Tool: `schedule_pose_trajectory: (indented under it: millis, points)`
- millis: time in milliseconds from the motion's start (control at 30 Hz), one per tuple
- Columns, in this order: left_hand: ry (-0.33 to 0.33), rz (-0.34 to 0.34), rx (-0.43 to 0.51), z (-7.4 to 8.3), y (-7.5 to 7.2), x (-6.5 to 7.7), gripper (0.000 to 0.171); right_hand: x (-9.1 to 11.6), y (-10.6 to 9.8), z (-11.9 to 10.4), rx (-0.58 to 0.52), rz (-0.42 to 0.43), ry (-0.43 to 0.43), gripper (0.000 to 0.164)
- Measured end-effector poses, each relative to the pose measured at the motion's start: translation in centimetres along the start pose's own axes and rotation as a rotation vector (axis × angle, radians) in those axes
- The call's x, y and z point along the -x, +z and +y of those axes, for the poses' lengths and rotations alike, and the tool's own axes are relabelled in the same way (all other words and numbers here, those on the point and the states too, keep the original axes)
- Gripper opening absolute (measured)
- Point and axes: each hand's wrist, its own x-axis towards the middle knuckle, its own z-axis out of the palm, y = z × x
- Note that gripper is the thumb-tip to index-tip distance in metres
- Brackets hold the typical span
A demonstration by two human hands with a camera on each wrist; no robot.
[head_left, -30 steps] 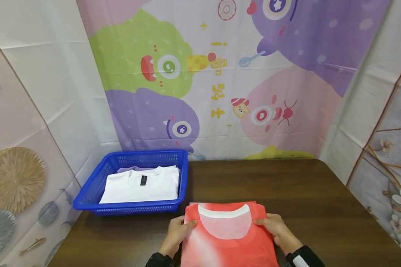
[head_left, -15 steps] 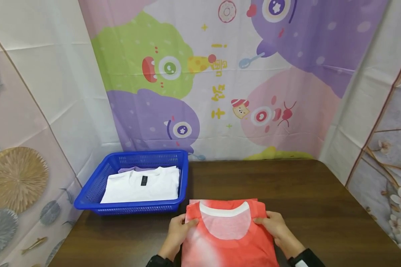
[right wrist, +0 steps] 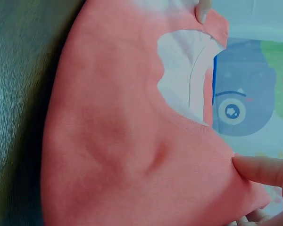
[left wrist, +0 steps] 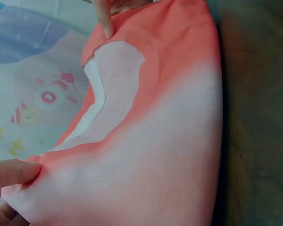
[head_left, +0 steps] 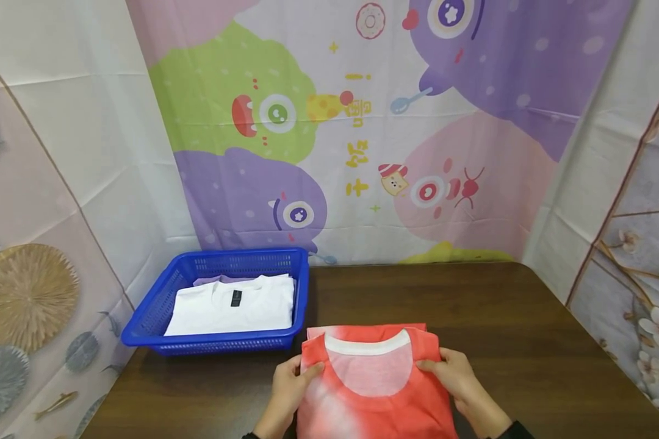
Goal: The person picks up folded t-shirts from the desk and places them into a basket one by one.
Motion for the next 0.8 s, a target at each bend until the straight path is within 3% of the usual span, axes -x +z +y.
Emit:
schedule_pose_trajectory:
  millis: [367, 800]
  points:
    - [-0.022, 0.042, 0.056, 0.7, -1.1, 1.6, 0.034, 1.7, 0.4, -0.9, -0.102, -0.055, 0.005, 0.039]
    - [-0.034, 0.097, 0.066, 1.4, -2.7, 2.2, 0.036, 2.9, 1.0, -2.1, -0.161, -0.155, -0.056, 0.045]
